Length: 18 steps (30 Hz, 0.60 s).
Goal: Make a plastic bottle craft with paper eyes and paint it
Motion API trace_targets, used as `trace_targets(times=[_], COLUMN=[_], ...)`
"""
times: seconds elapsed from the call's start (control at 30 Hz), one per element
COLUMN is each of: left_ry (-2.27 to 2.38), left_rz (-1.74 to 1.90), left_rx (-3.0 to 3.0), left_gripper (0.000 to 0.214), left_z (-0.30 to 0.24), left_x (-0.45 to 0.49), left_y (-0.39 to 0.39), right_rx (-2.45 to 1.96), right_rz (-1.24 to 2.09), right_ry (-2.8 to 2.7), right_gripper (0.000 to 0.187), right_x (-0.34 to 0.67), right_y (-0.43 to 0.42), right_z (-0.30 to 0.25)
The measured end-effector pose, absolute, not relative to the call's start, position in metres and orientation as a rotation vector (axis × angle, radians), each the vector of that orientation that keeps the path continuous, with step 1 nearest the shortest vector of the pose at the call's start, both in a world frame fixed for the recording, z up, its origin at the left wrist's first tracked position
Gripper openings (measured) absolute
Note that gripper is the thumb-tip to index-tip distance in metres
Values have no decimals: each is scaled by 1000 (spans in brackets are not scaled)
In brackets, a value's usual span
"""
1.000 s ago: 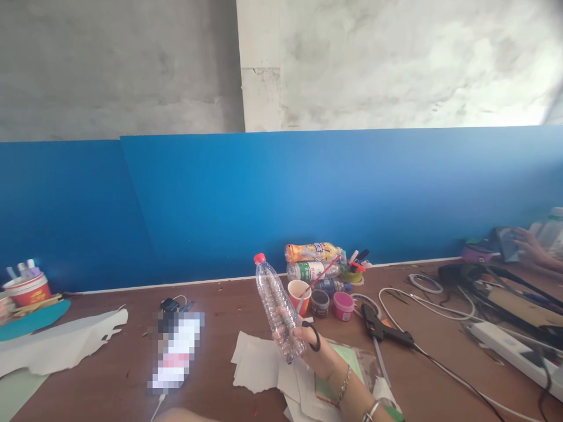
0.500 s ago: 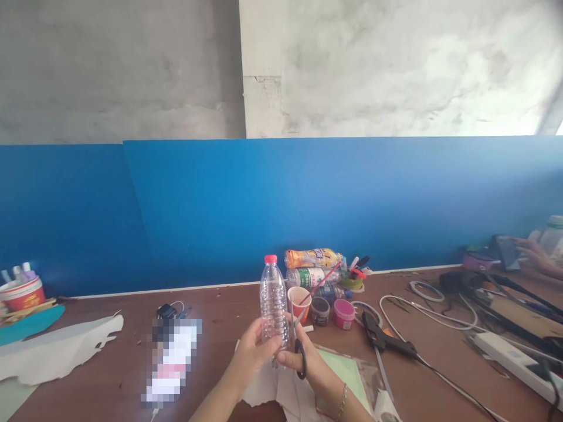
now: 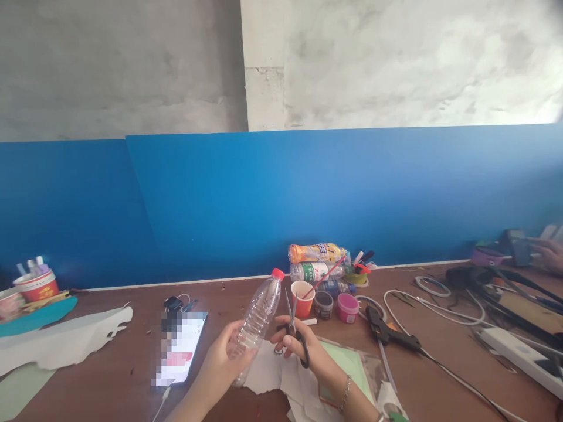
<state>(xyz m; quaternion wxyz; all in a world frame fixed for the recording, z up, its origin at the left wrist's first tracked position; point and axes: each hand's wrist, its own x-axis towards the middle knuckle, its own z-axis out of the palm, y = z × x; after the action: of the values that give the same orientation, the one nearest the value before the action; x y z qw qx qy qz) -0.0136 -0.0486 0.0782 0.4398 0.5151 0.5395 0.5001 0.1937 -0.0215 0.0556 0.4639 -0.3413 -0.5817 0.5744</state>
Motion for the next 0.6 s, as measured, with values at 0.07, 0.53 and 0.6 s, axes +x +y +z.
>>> trace_targets(times=[0.07,0.53,0.6], left_ry=[1324,1163,1084], left_rz=[1153,947,930], left_rx=[1252,1671,1569], left_gripper=[50,61,75], left_z=[87,79,82], left_x=[-15,-14,-16], left_y=[-44,-15,-17], right_rx=[-853,-838,-740], right_rz=[1383,1277,1287], right_ry=[-1383,-970,-919], right_gripper=[51,48,46], right_x=[192,196,197], right_y=[-22,-13,-13], right_z=[57,56,56])
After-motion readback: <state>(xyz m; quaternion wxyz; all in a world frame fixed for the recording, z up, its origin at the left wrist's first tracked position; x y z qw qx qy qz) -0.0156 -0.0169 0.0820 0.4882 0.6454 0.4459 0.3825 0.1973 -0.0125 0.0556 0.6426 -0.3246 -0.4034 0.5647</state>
